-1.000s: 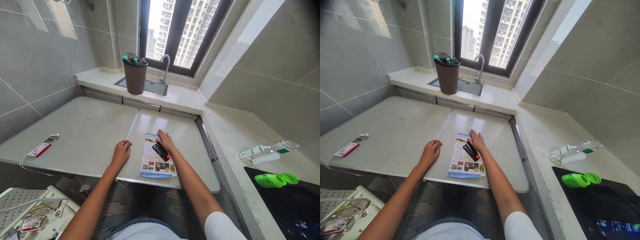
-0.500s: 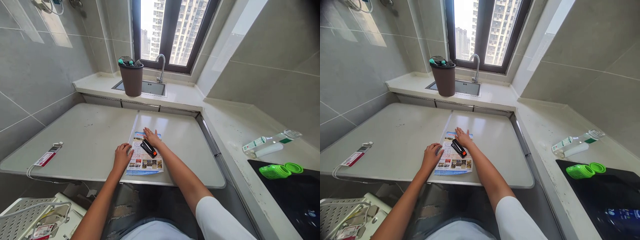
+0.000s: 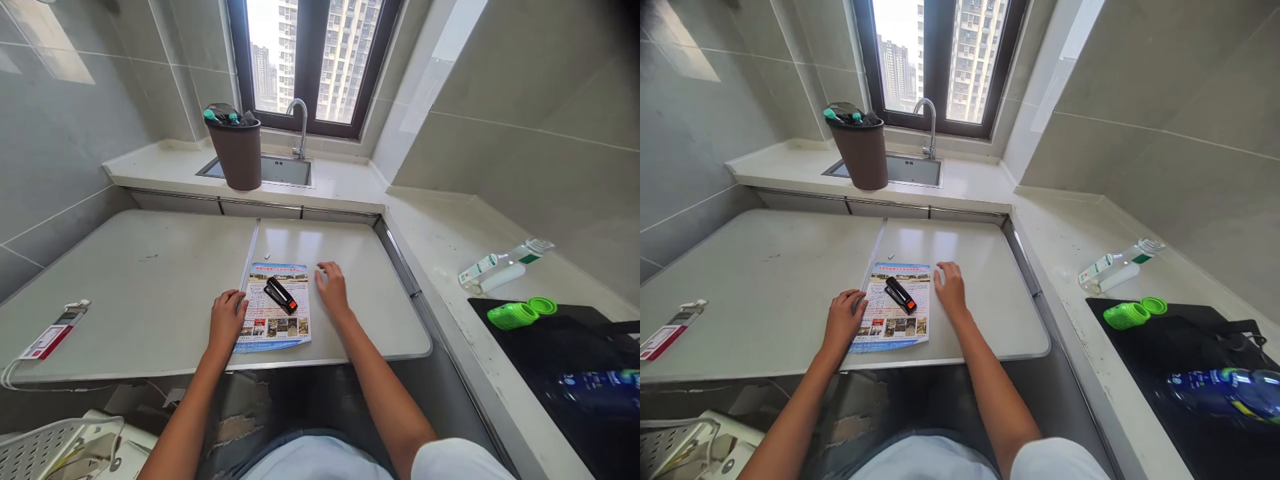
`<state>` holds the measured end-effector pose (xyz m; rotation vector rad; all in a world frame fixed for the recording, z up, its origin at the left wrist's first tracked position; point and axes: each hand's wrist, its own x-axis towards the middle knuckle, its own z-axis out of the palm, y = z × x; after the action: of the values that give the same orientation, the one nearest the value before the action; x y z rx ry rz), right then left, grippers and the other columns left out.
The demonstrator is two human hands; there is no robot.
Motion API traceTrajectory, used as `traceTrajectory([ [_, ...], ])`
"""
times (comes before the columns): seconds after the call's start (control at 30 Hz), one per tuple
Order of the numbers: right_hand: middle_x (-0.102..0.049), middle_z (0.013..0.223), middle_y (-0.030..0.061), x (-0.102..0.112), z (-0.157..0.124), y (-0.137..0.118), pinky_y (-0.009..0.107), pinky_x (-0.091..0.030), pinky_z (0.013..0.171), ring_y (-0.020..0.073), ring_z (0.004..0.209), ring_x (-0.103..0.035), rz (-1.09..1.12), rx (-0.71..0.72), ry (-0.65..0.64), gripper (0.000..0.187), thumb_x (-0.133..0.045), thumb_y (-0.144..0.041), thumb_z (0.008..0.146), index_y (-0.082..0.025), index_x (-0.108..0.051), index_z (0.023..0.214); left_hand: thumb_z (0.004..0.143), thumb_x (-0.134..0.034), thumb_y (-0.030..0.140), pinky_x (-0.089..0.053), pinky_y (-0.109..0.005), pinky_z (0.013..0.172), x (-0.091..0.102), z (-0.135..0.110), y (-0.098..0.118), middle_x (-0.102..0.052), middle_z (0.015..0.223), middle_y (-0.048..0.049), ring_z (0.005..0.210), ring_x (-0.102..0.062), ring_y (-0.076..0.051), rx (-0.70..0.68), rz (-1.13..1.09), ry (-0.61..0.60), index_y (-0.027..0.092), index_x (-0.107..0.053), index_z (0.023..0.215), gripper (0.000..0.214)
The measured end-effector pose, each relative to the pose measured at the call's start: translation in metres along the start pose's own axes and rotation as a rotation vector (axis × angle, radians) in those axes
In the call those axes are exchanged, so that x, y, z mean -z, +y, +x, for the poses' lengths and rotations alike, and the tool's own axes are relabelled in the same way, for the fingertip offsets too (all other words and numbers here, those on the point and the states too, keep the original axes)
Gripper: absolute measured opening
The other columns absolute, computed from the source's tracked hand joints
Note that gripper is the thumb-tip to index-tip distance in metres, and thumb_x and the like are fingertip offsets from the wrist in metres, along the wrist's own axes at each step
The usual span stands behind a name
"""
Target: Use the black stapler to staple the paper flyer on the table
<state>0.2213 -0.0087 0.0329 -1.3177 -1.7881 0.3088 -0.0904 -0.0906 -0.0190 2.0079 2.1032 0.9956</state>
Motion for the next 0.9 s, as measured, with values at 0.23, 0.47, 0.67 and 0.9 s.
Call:
traceTrajectory([
  [0.23, -0.067, 0.101, 0.0134, 0.210, -0.052, 0.044, 0.044, -0.048, 0.091, 0.0271, 0.095, -0.060, -0.553, -0.059, 0.509, 0.022, -0.053, -0.027, 0.094, -0.016, -0.066, 0.108, 0.103, -0.042, 0.039, -0.045, -0.051, 0.106, -0.002, 0.002, 0.002, -0.064, 0.125, -0.0162, 0.117, -0.056, -0.033, -0.032, 0.050, 0.014, 0.015, -0.065, 0.129, 0.042],
  [0.47, -0.066, 0.121, 0.0271, 0.332, -0.076, 0.099, 0.052, -0.040, 0.096, 0.0398, 0.118, -0.059, -0.926, -0.116, 0.661, 0.037, -0.061, -0.028, 0.077, -0.014, -0.065, 0.111, 0.104, -0.041, 0.039, -0.046, -0.052, 0.106, 0.000, 0.003, 0.005, -0.060, 0.123, -0.0172, 0.117, -0.054, -0.033, -0.026, -0.001, 0.090, 0.015, -0.064, 0.128, 0.041],
  [0.67, -0.067, 0.112, 0.0240, 0.334, -0.077, 0.118, 0.050, -0.040, 0.091, 0.0398, 0.115, -0.059, -0.903, -0.259, 0.572, 0.024, -0.061, -0.034, 0.074, -0.019, -0.062, 0.092, 0.103, -0.044, 0.037, -0.046, -0.050, 0.106, 0.006, -0.001, 0.011, -0.058, 0.121, -0.0146, 0.116, -0.055, -0.031, -0.020, -0.060, 0.099, 0.018, -0.066, 0.125, 0.037],
  [0.9, -0.063, 0.086, 0.0191, 0.344, -0.080, 0.117, 0.048, -0.035, 0.082, 0.0377, 0.097, -0.058, -0.997, -0.365, 0.643, 0.026, -0.061, -0.036, 0.078, -0.016, -0.067, 0.094, 0.102, -0.044, 0.035, -0.046, -0.050, 0.106, 0.005, -0.001, 0.012, -0.057, 0.119, -0.0143, 0.115, -0.055, -0.031, -0.006, -0.062, 0.087, 0.018, -0.066, 0.121, 0.033],
])
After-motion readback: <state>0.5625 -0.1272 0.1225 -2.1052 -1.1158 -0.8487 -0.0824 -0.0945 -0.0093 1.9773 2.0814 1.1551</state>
